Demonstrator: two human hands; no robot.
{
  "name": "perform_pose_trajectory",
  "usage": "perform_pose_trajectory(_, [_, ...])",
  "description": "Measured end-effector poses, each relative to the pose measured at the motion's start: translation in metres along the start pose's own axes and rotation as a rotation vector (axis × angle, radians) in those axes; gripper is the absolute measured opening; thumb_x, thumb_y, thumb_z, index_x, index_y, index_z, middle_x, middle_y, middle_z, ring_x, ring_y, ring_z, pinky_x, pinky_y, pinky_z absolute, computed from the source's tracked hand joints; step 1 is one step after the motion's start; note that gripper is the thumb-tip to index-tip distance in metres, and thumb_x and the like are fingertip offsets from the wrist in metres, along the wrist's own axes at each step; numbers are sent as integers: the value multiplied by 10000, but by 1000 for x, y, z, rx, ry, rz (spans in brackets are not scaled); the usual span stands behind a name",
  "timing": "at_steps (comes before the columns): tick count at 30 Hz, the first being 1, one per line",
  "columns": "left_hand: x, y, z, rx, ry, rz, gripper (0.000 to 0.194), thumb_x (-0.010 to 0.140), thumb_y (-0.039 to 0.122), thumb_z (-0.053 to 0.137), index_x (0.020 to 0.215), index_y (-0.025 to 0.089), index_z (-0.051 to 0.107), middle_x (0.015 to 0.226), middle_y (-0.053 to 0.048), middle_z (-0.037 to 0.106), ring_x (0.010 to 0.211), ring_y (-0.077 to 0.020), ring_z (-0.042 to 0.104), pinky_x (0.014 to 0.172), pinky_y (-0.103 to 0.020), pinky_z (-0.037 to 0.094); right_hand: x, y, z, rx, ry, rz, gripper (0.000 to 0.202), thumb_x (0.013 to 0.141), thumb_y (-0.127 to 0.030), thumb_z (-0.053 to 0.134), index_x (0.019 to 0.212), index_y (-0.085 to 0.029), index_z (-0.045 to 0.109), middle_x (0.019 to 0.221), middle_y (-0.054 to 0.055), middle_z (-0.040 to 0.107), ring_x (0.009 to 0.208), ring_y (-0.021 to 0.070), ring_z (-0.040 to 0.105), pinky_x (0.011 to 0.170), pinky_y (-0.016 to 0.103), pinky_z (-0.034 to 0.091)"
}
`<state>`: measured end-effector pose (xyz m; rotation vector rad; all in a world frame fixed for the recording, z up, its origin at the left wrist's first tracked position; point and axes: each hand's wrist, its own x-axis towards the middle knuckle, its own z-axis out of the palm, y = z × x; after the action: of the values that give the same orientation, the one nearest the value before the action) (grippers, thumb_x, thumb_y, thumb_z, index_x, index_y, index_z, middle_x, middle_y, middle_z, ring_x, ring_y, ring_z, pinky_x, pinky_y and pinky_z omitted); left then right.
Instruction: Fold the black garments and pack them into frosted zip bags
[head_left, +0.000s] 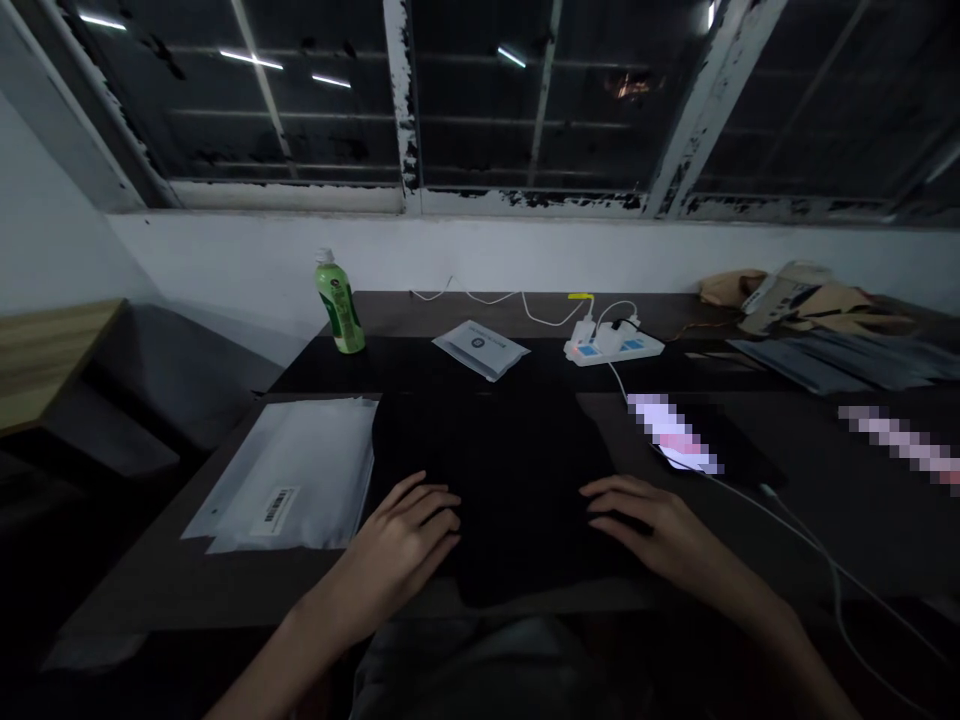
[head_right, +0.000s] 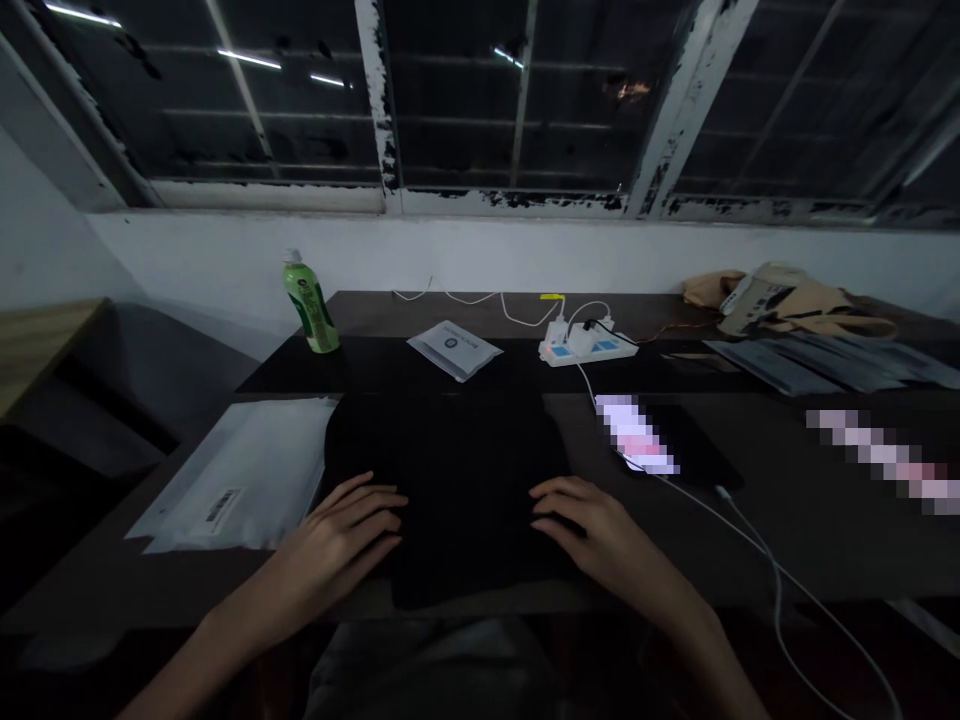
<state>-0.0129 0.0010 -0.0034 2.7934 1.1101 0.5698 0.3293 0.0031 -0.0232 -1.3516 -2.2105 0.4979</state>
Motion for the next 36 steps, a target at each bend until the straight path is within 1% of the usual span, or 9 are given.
perform_pose_trajectory(4, [2,4,-13,-39,103,-38,125,982,128,458,1051,174,553,1048,-60,690,1051,-175,669,1114,-462,435,4,-13,-14,19,136,38,192,979,-340,508,1088,-302,660,1088,32,727,1021,228,689,892,379,556])
perform_pose_trajectory(7, [-6,14,-26,-15,170,-17,114,979,113,451,1042,176,521,1029,-59,692,981,-166,691,1081,-440,471,-2,-25,-28,22,172,3,174,974,-343,507,1052,-306,659,1121,44,713,1037,233,681,888,383,552])
perform_pose_trajectory(9, [-15,23,-33,-10,145,22,138,976,98,452,1047,190,525,1023,-44,703,958,-157,701,1060,-410,491,-8,-30,-36,55,84,14,142,949,-367,556,985,-305,679,1120,44,710,1014,233,684,873,378,555])
perform_pose_trajectory(13, [-27,33,-37,-46,48,70,111,986,180,493,1060,234,555,1004,-12,726,986,-162,705,953,-333,554,-9,-35,-44,166,-305,161,147,881,-440,651,913,-309,709,857,-4,731,744,182,693,658,296,553])
perform_pose_trajectory(15, [-26,24,-35,-21,98,0,119,998,255,488,1090,239,561,1058,-36,719,1023,-187,695,885,-330,574,2,-33,-42,146,-307,203,217,916,-479,582,945,-301,703,816,-12,719,710,171,673,625,286,526])
perform_pose_trajectory(19, [-15,-22,-30,212,252,-362,277,1006,364,409,1144,172,554,1144,-145,678,1036,-306,679,820,-443,560,45,-13,-27,-80,-66,166,285,968,-448,474,1081,-251,645,1047,40,706,833,189,662,754,327,500])
perform_pose_trajectory(24, [-10,-59,-16,195,201,-687,408,970,416,441,1285,157,439,848,-55,708,780,-293,705,602,-358,505,98,14,-12,-437,18,349,338,961,-340,476,1244,-173,552,970,86,708,848,232,672,705,324,449])
perform_pose_trajectory(29, [-6,-56,-10,86,211,-716,313,904,302,469,1199,200,479,773,-1,675,620,-208,657,550,-288,438,120,18,-7,-533,-38,429,324,961,-328,497,1232,-151,527,937,121,716,859,267,687,652,313,405])
perform_pose_trajectory(36, [-24,-33,-47,74,320,-626,265,868,321,488,1116,254,555,686,59,560,487,-127,528,504,-243,400,124,18,-3,-604,-118,467,236,984,-241,419,1159,-135,535,964,161,716,855,268,697,671,320,397])
